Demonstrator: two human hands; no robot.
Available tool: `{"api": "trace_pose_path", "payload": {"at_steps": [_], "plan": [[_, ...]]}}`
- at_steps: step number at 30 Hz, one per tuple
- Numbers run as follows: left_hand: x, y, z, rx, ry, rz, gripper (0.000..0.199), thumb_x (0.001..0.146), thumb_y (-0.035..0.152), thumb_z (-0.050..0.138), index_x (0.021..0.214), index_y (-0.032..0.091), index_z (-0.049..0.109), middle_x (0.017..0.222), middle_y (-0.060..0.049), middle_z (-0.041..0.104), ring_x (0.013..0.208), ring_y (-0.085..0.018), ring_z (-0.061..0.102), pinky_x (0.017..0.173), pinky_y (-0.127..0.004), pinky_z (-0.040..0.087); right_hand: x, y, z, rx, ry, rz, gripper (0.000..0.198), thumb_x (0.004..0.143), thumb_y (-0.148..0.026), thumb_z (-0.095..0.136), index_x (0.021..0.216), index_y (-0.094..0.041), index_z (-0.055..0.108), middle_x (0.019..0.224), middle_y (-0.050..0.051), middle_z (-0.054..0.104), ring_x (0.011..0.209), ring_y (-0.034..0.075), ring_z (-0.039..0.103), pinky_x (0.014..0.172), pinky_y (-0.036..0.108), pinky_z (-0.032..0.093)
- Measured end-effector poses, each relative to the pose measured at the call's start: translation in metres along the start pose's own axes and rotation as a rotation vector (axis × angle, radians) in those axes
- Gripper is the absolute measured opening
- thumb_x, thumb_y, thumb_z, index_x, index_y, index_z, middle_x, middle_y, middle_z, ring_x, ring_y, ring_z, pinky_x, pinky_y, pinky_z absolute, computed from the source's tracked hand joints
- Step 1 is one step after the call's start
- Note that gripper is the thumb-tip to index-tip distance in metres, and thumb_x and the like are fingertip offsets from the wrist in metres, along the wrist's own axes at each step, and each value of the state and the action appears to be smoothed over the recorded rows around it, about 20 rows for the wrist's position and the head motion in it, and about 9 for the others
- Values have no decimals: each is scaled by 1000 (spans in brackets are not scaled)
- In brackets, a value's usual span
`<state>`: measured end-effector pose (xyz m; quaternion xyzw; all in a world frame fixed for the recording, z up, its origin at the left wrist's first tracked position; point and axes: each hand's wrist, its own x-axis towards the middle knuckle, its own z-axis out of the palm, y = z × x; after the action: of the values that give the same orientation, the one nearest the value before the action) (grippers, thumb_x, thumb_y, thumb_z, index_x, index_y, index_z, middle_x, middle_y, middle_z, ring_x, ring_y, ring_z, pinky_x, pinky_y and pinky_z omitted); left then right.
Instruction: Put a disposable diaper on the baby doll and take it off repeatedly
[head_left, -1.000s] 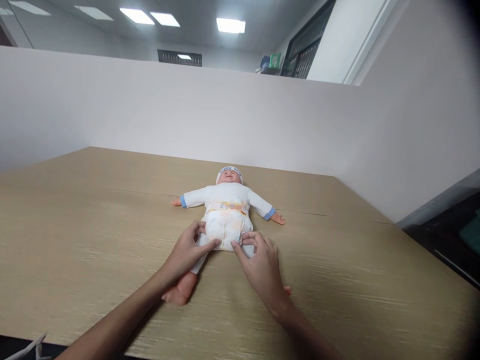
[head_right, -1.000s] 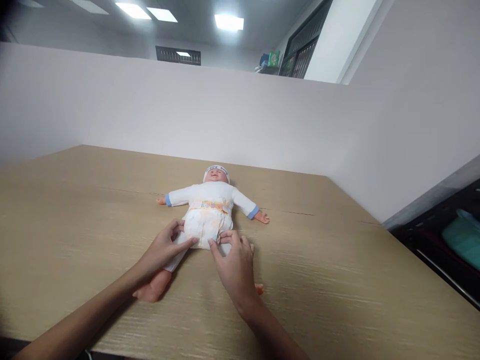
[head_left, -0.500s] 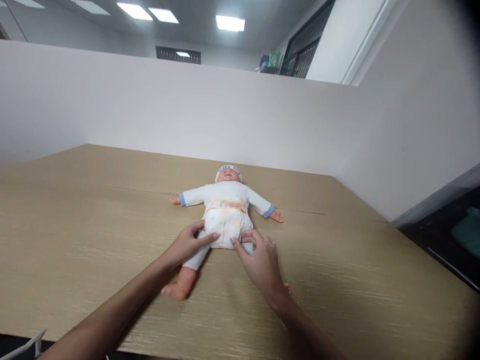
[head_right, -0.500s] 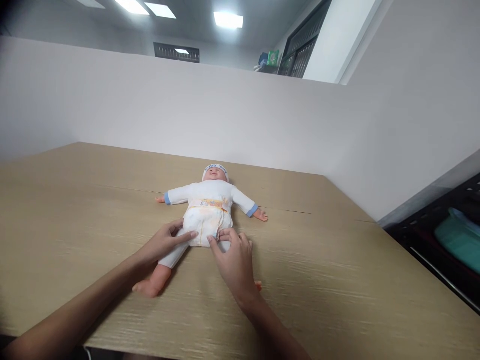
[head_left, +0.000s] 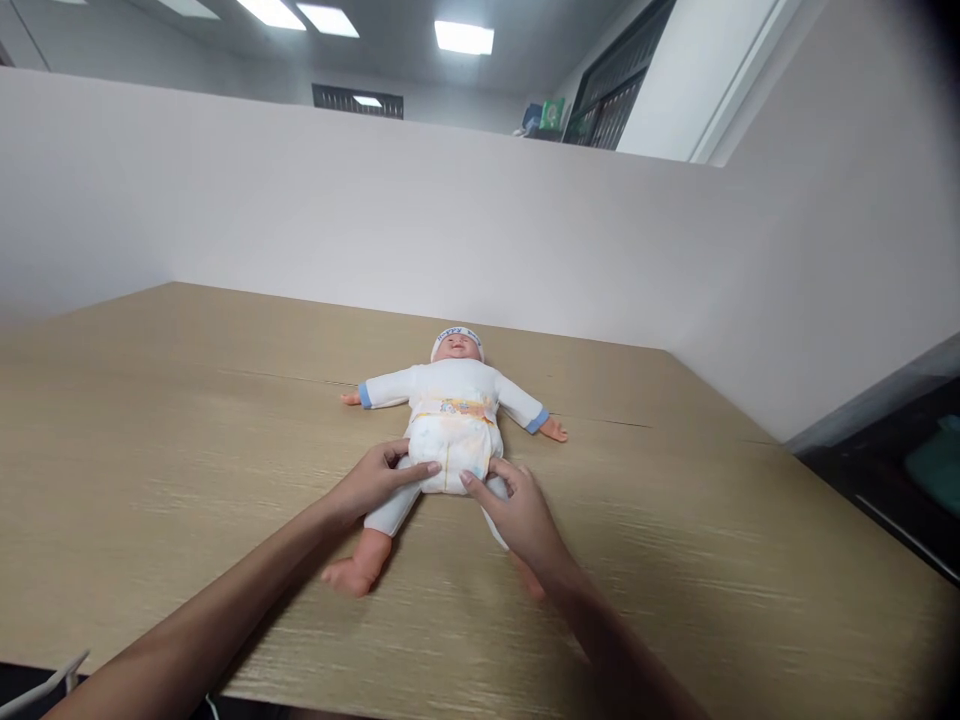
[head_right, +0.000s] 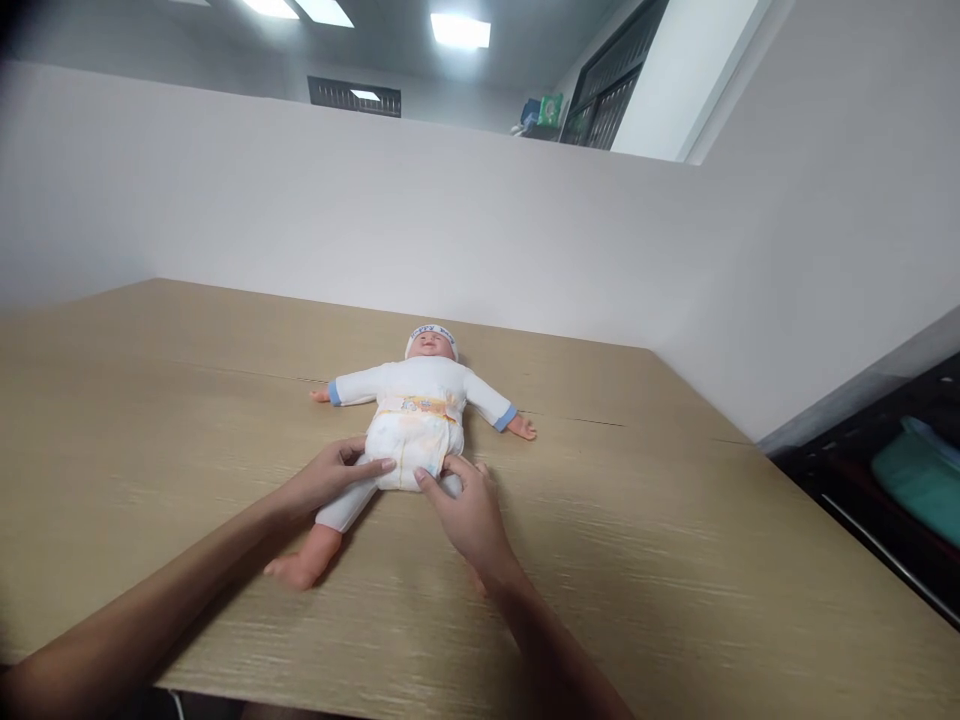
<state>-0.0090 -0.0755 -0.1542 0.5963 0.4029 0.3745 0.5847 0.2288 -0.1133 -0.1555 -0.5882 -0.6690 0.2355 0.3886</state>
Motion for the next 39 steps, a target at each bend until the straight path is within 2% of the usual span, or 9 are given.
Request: {"api": "trace_pose_path", "payload": {"at_steps": [5, 9, 14, 18, 22, 26, 29, 34, 39], "plan": [[0, 2, 7, -214, 28, 32, 57, 87, 61, 83, 129, 22, 80, 138, -12, 79, 119, -33, 74, 112, -48, 53, 2, 10, 3, 138, 18, 43, 41, 95, -63, 69, 96, -24, 82, 96, 6, 80, 95, 29, 69, 86, 38, 56], [-2, 0, 9, -260, 38, 38, 57, 90, 60, 82, 131, 21, 78, 140, -13, 78, 120, -33, 75, 111, -47, 54, 2, 10, 6, 206, 4, 47, 42, 96, -64, 69, 91, -24, 78, 91, 6, 78, 94, 28, 69, 85, 37, 57], [-2, -13, 8, -208, 107, 83, 50, 91, 58, 83, 121, 19, 78, 129, -12, 82, 117, -30, 76, 103, -41, 57, 3, 8, 10, 329, 31, 30, 40, 95, -63, 70, 92, -23, 68, 91, 5, 78, 88, 25, 71, 80, 34, 56], [-4, -19, 7, -174, 234, 92, 51, 84, 56, 90, 113, 18, 72, 104, -7, 83, 96, -24, 77, 87, -34, 59, -4, 2, 6, 211, 124, 52, 39, 91, -60, 75, 99, -22, 68, 93, 7, 81, 88, 27, 75, 80, 36, 56], [-19, -14, -4, -154, 308, 142, 60, 81, 53, 92, 124, 20, 64, 106, -8, 83, 107, -26, 77, 96, -38, 59, -20, -7, -21, 161, 64, 45, 38, 91, -53, 75, 117, -25, 75, 115, 9, 85, 109, 31, 79, 96, 43, 59], [-33, -11, -28, 77, 377, 164, 51, 90, 56, 81, 125, 23, 64, 118, -10, 81, 113, -28, 75, 98, -41, 57, -27, 0, -58, 104, 26, 56, 41, 95, -56, 72, 125, -29, 76, 116, 7, 86, 112, 31, 80, 104, 46, 58], [-23, -16, -47, 318, 492, 209, 42, 97, 59, 69, 118, 23, 67, 126, -10, 76, 101, -26, 71, 93, -42, 56, -9, 20, -73, 46, 149, 10, 40, 99, -60, 66, 118, -27, 76, 120, 9, 85, 110, 31, 80, 102, 46, 59], [28, -31, -66, 785, 649, 352, 43, 105, 53, 56, 132, 20, 61, 142, -17, 66, 133, -35, 57, 121, -56, 38, 54, 65, -62, -255, 414, -242, 54, 101, -58, 57, 133, -16, 69, 133, 20, 76, 125, 37, 68, 113, 57, 50], [73, -39, -85, 983, 694, 365, 73, 104, 56, 57, 159, 11, 38, 163, -27, 48, 154, -40, 40, 129, -59, 28, 100, 99, -45, -389, 303, -257, 76, 100, -63, 54, 152, -9, 58, 148, 26, 68, 134, 40, 62, 117, 57, 47]]}}
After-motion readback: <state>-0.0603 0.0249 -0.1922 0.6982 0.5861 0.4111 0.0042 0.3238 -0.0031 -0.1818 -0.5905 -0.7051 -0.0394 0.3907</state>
